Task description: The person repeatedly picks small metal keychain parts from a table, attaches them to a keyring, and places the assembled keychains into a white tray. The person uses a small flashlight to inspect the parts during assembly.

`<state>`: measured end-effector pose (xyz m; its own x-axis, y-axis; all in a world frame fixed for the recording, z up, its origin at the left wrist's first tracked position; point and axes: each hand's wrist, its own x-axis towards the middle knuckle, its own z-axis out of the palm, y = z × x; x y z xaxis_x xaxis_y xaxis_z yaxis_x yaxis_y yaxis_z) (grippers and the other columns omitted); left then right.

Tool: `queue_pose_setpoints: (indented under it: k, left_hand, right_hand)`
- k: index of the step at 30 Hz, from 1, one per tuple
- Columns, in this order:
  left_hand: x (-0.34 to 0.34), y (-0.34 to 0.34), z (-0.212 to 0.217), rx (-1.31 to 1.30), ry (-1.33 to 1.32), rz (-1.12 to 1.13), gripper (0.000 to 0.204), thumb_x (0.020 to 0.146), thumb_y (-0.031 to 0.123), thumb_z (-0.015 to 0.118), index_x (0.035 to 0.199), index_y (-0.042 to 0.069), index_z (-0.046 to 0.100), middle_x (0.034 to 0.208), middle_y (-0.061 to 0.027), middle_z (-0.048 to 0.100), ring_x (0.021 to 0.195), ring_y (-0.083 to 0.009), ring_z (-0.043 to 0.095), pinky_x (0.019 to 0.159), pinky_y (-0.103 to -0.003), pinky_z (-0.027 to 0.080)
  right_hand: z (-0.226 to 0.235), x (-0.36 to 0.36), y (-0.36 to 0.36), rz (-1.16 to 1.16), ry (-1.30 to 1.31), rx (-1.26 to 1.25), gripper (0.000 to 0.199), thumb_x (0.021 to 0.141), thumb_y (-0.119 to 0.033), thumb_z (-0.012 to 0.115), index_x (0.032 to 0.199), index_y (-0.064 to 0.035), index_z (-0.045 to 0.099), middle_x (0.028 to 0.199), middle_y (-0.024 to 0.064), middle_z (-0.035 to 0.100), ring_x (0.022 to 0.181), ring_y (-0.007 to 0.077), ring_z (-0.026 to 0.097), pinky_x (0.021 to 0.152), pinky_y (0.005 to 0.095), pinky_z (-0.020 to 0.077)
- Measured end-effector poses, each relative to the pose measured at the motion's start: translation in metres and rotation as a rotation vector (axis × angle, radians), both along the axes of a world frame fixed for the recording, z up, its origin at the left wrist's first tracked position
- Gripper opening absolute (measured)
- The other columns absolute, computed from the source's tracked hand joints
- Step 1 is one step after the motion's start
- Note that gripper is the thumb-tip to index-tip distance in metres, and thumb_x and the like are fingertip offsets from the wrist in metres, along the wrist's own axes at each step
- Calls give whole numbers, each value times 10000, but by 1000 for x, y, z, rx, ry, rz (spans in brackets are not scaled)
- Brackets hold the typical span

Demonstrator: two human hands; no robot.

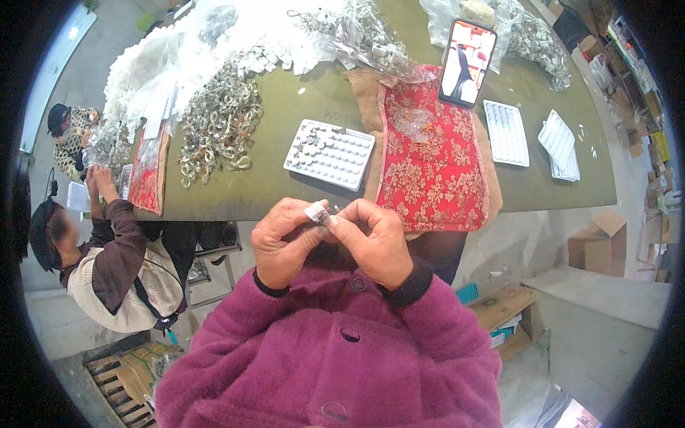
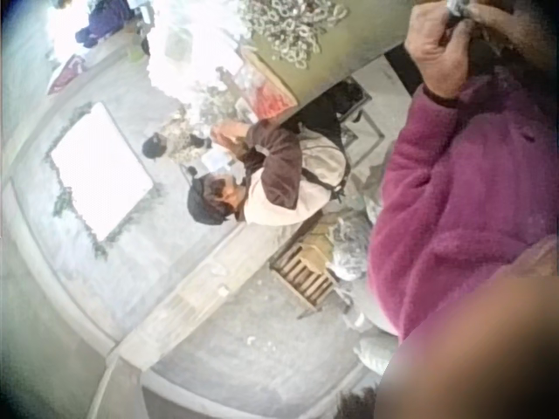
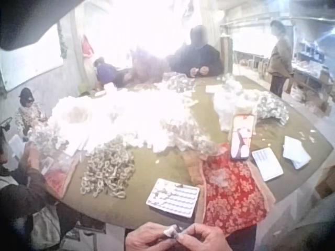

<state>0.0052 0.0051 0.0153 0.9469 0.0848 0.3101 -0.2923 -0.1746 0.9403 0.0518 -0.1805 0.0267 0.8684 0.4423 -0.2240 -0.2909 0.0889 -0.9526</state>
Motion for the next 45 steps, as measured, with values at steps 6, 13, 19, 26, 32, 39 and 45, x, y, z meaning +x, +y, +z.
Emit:
queue_pose_setpoints:
  k: [6, 13, 19, 26, 32, 39, 45]
  left_hand:
    - [-5, 0, 2, -345, 274, -107, 279, 911, -53, 783, 1186, -48, 738, 964, -86, 716, 791, -162, 707, 715, -295, 594]
    - [-13, -7, -2, -615, 501, -133, 246, 902, -36, 797, 1134, -41, 715, 947, -58, 702, 743, -145, 676, 685, -274, 567]
    - [-11, -9, -14, -249, 228, -175, 363, 793, -110, 833, 1136, -12, 768, 1115, -33, 635, 966, -117, 633, 767, -232, 532]
    - [-9, -12, -25, -817, 444, -201, 338, 873, -49, 759, 1207, -19, 724, 1093, -148, 750, 746, -163, 686, 612, -269, 557]
    - [7, -6, -18, -477, 290, -227, 286, 859, -108, 785, 1130, -19, 756, 1046, -106, 739, 872, -173, 715, 735, -298, 593]
    - [33, 3, 1, 198, -65, -229, 308, 746, -13, 893, 1033, 22, 786, 961, -117, 758, 871, -242, 738, 764, -329, 581]
    - [38, -17, 0, 174, -42, -200, 320, 708, 28, 933, 997, 28, 794, 922, -103, 756, 808, -208, 730, 698, -306, 570]
  right_hand:
    - [-8, -7, -2, 10, -74, -27, 222, 1033, -157, 716, 877, -8, 665, 796, -13, 646, 739, 49, 553, 650, 269, 483]
    - [-3, -13, -11, -178, -686, -248, 128, 1043, -74, 635, 1124, 11, 688, 993, 127, 671, 912, 238, 674, 814, 336, 534]
    - [-15, -25, -15, 91, -261, -57, 246, 1121, -209, 588, 1028, -5, 688, 825, 8, 634, 762, 95, 577, 682, 286, 491]
    - [-23, -23, -24, 148, 64, 139, 269, 1113, -251, 615, 987, -28, 699, 792, -21, 654, 684, 46, 583, 613, 228, 469]
    - [-25, -17, -33, 104, 247, 246, 335, 1136, -335, 565, 974, -54, 648, 712, -47, 541, 621, 53, 543, 597, 243, 498]
    - [-13, 6, -48, 185, 110, 44, 224, 1084, -246, 668, 994, -42, 685, 772, -27, 628, 683, 48, 598, 617, 221, 483]
    - [-10, 6, -44, 66, -74, -29, 212, 1054, -179, 707, 884, -57, 674, 726, -75, 557, 678, 16, 481, 575, 240, 389]
